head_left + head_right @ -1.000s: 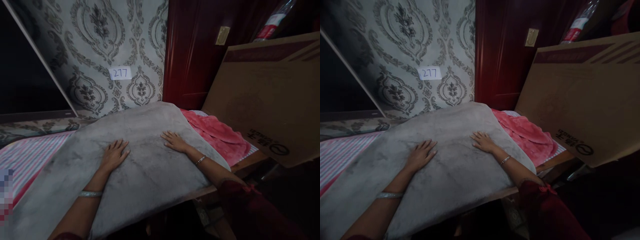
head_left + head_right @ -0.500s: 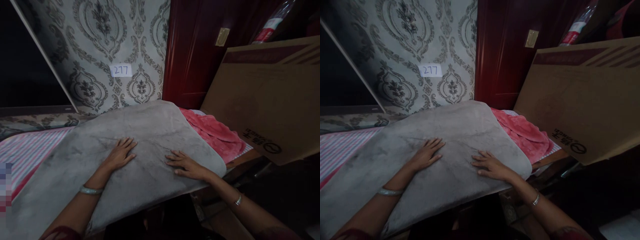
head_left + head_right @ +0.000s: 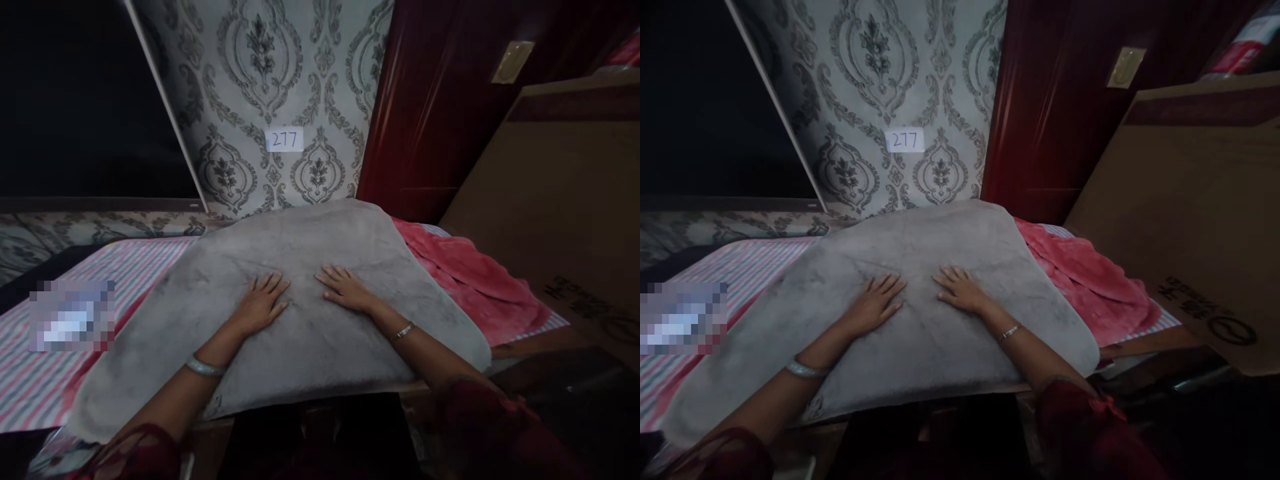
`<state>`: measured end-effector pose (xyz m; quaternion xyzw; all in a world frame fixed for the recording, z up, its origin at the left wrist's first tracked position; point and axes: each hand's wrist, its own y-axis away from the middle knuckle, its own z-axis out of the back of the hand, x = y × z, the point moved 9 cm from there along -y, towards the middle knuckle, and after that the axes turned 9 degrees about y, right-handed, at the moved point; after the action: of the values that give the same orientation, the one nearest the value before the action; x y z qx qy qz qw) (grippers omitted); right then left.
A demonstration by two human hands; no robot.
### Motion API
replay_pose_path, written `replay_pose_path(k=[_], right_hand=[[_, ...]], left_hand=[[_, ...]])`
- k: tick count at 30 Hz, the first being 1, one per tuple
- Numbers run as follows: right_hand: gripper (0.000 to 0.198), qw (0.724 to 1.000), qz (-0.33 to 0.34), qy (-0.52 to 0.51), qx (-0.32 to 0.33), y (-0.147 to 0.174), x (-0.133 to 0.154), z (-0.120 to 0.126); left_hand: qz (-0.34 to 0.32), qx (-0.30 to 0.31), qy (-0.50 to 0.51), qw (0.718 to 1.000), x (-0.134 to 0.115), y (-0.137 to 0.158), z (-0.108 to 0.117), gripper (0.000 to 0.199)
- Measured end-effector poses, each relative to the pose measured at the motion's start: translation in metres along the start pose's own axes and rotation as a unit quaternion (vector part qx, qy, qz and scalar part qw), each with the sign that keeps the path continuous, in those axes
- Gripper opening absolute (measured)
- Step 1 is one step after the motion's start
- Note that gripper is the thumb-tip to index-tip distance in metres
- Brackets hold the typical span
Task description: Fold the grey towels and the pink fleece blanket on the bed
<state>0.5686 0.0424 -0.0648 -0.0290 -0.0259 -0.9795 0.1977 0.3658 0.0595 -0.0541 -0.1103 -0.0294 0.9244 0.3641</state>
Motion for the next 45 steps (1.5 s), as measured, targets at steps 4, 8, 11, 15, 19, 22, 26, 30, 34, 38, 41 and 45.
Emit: replay_pose_path(k=[4, 8, 11, 15, 19, 22, 26, 30, 34, 38, 41, 45], right_hand=[[0.068, 0.993, 0.102, -0.027, 0.044, 0.046, 0.049, -0.007], [0.075, 0.973, 0.196, -0.093, 0.082, 0.105, 0.112, -0.004], [0.068, 0.953, 0.24, -0.156, 0.097, 0.134, 0.141, 0.004], [0.063, 0.953, 0.22, -0.203, 0.048, 0.109, 0.13, 0.016], [0.066, 0.981, 0.133, -0.134, -0.04, 0.032, 0.095, 0.016], [0.069, 0.995, 0.073, -0.06, -0.016, -0.007, 0.092, -0.002], [0.07, 0.975, 0.211, -0.053, 0.034, 0.011, 0.153, -0.017], [0.07, 0.93, 0.324, -0.148, 0.09, 0.048, 0.199, -0.013], [0.063, 0.921, 0.293, -0.256, 0.031, 0.024, 0.178, 0.011], [0.064, 0.984, 0.1, -0.116, -0.091, -0.024, 0.106, 0.014], [0.063, 0.996, 0.039, -0.005, -0.078, -0.036, 0.077, -0.008], [0.063, 0.994, 0.056, 0.038, -0.086, -0.034, 0.071, -0.03]], left_hand=[[0.073, 0.005, -0.019, 0.997, 0.028, 0.042, 0.004, 0.06], [0.159, 0.001, -0.041, 0.987, 0.054, 0.089, 0.015, 0.06], [0.247, 0.008, -0.061, 0.967, 0.068, 0.125, 0.026, 0.063], [0.353, 0.009, -0.085, 0.932, 0.078, 0.162, 0.042, 0.065], [0.398, 0.0, -0.078, 0.914, 0.081, 0.188, 0.047, 0.065], [0.408, -0.001, -0.084, 0.909, 0.084, 0.208, 0.046, 0.066], [0.418, -0.005, -0.11, 0.902, 0.09, 0.23, 0.052, 0.066], [0.391, -0.024, -0.087, 0.916, 0.086, 0.202, 0.065, 0.062], [0.255, -0.027, 0.002, 0.967, 0.062, 0.112, 0.061, 0.057], [0.199, 0.014, 0.044, 0.979, 0.056, 0.038, 0.041, 0.062], [0.24, 0.011, 0.028, 0.97, 0.076, 0.024, 0.031, 0.063], [0.302, -0.017, 0.012, 0.953, 0.112, 0.048, 0.032, 0.067]])
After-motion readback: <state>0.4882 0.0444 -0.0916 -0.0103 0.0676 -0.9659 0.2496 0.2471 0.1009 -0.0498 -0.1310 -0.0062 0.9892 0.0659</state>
